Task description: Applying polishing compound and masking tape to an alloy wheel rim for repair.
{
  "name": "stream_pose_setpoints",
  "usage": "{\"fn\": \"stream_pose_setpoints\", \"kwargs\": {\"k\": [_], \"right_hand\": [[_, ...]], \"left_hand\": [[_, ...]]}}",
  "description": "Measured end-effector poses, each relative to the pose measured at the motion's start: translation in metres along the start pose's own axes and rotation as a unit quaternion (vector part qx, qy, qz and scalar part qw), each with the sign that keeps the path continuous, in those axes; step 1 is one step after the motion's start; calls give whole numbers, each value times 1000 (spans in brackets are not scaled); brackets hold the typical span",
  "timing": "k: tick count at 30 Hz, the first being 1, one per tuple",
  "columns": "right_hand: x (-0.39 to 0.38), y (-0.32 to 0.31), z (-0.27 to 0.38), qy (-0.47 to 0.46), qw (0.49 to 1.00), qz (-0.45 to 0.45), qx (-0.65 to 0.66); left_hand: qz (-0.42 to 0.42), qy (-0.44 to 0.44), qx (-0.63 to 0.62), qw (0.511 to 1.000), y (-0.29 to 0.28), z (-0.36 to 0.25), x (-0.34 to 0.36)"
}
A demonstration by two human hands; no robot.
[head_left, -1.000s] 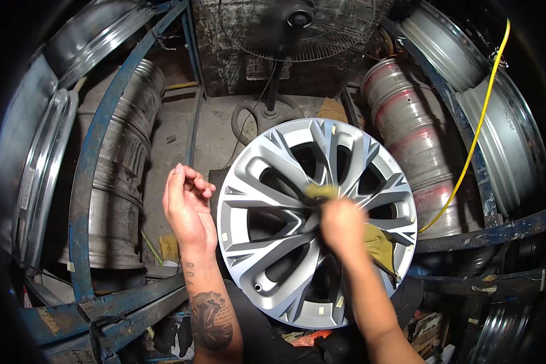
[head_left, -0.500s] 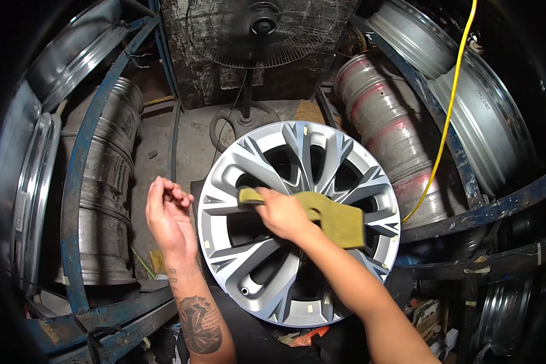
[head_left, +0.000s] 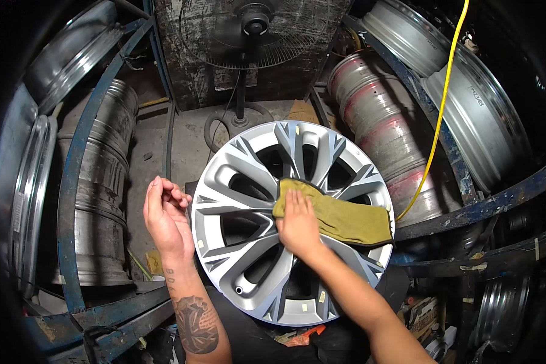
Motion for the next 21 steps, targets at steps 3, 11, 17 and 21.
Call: {"fn": "stream_pose_setpoints", "kwargs": {"k": [3, 11, 17, 21], "right_hand": [[10, 7, -1, 125, 983, 105, 90], [-16, 9, -81, 465, 465, -135, 741], [-25, -14, -68, 72, 993, 82, 51], [-17, -3, -75, 108, 966, 228, 57]], "left_hand": [[2, 1, -10, 1000, 2, -3, -2], [12, -22, 4, 1000, -8, 5, -2], [18, -51, -55, 997, 5, 7, -3], [11, -62, -51, 997, 2, 23, 0]]}}
Point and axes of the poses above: each hand's wrist, its own x-axis towards the middle knuckle, its own y-axis out of the palm, z = x × y, the point moved 8 cm from there along x, towards the middle knuckle, and after that the axes turned 5 degrees about y, right-handed, at the moved point
